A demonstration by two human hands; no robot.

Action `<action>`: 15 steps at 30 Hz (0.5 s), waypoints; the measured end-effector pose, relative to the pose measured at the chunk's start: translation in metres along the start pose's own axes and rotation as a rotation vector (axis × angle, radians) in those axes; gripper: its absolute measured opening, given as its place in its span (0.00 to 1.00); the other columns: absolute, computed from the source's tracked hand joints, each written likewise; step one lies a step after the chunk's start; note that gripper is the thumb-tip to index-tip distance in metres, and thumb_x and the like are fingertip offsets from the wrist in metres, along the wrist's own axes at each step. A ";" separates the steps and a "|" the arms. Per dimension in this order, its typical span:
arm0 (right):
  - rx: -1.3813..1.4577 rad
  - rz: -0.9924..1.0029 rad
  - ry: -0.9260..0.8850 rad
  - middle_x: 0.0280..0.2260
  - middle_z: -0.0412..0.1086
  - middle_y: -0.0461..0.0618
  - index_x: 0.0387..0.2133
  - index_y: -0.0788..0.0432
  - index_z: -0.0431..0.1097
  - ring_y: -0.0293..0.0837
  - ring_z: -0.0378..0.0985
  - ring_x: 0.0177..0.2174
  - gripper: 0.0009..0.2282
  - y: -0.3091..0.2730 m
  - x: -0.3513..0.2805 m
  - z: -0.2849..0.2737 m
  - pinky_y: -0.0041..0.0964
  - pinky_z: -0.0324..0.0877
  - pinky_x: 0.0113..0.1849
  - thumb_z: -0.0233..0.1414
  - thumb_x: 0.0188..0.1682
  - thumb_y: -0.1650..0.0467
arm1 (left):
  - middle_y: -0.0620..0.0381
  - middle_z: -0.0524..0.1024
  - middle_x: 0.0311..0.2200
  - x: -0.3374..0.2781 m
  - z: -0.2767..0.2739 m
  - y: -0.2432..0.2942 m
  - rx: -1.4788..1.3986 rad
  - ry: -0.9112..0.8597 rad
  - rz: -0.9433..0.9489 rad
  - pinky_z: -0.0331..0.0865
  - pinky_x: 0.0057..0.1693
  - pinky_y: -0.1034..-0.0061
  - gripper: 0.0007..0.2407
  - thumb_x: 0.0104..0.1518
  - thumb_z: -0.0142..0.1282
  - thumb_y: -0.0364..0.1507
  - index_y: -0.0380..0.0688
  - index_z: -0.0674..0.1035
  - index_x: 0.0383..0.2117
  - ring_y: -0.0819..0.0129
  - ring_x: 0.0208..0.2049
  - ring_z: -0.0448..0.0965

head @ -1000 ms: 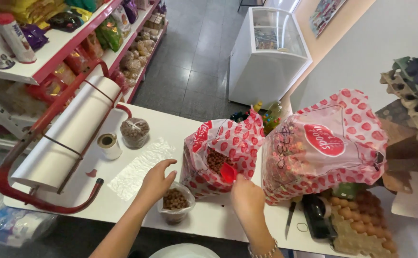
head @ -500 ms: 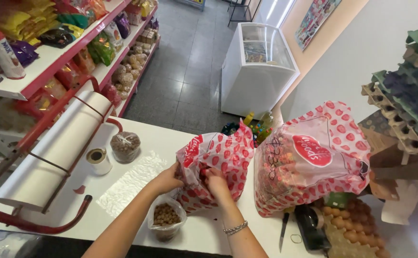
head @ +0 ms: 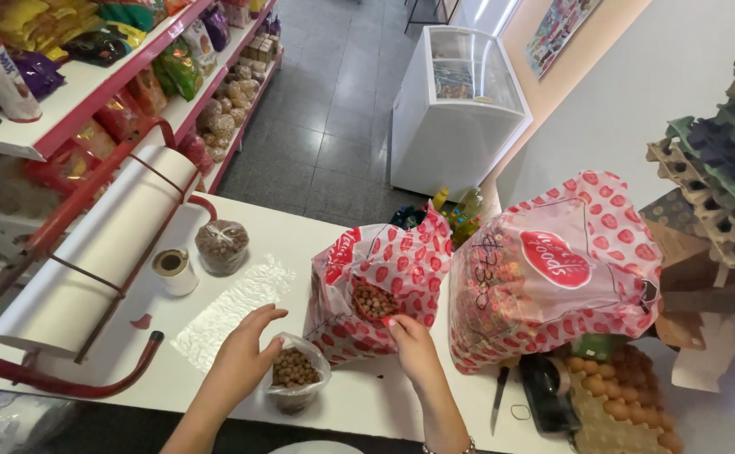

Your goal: Packaging small bulk items into plastic bags using a scoop and a manual bag sealer.

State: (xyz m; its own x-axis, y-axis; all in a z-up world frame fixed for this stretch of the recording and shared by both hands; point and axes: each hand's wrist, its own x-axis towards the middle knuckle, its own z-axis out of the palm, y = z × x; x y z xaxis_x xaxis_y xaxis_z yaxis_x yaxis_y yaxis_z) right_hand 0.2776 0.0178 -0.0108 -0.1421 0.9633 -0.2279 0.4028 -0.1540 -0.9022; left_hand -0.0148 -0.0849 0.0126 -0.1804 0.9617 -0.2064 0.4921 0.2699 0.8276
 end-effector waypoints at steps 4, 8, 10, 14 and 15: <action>0.001 0.056 -0.031 0.20 0.62 0.44 0.27 0.58 0.70 0.38 0.60 0.21 0.12 -0.019 -0.027 -0.007 0.34 0.53 0.27 0.46 0.58 0.66 | 0.67 0.61 0.70 -0.017 0.009 -0.012 0.061 -0.004 -0.047 0.63 0.67 0.62 0.16 0.60 0.52 0.32 0.63 0.79 0.55 0.67 0.70 0.62; 0.112 0.166 0.008 0.20 0.56 0.45 0.34 0.61 0.74 0.38 0.56 0.21 0.10 -0.038 -0.053 -0.010 0.32 0.48 0.24 0.48 0.57 0.68 | 0.61 0.61 0.69 -0.031 0.024 -0.030 0.113 0.012 -0.001 0.61 0.67 0.63 0.13 0.59 0.54 0.31 0.63 0.85 0.48 0.64 0.68 0.63; 0.155 0.221 0.006 0.21 0.53 0.44 0.35 0.62 0.74 0.38 0.54 0.21 0.10 -0.048 -0.069 -0.010 0.31 0.46 0.24 0.48 0.58 0.68 | 0.62 0.60 0.69 -0.033 0.030 -0.037 0.133 0.001 -0.040 0.63 0.67 0.63 0.14 0.59 0.55 0.32 0.63 0.84 0.50 0.65 0.65 0.66; 0.180 0.220 -0.102 0.18 0.52 0.46 0.44 0.62 0.76 0.38 0.53 0.19 0.13 -0.034 -0.076 -0.005 0.29 0.45 0.21 0.47 0.57 0.67 | 0.66 0.67 0.62 -0.027 0.036 -0.044 0.084 0.009 -0.100 0.72 0.58 0.67 0.19 0.57 0.59 0.35 0.61 0.78 0.56 0.68 0.55 0.74; 0.210 0.181 -0.151 0.17 0.54 0.47 0.42 0.64 0.76 0.38 0.53 0.18 0.13 -0.020 -0.074 -0.004 0.30 0.45 0.20 0.48 0.56 0.67 | 0.70 0.68 0.60 -0.026 0.038 -0.044 0.078 -0.001 -0.119 0.74 0.52 0.70 0.21 0.57 0.58 0.36 0.60 0.75 0.59 0.71 0.45 0.80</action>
State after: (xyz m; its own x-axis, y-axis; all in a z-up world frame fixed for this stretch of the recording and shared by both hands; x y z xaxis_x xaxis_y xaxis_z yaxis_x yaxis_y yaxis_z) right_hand 0.2833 -0.0491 0.0256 -0.2237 0.8750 -0.4293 0.2408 -0.3772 -0.8943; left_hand 0.0001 -0.1201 -0.0382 -0.2404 0.9228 -0.3010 0.5323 0.3846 0.7541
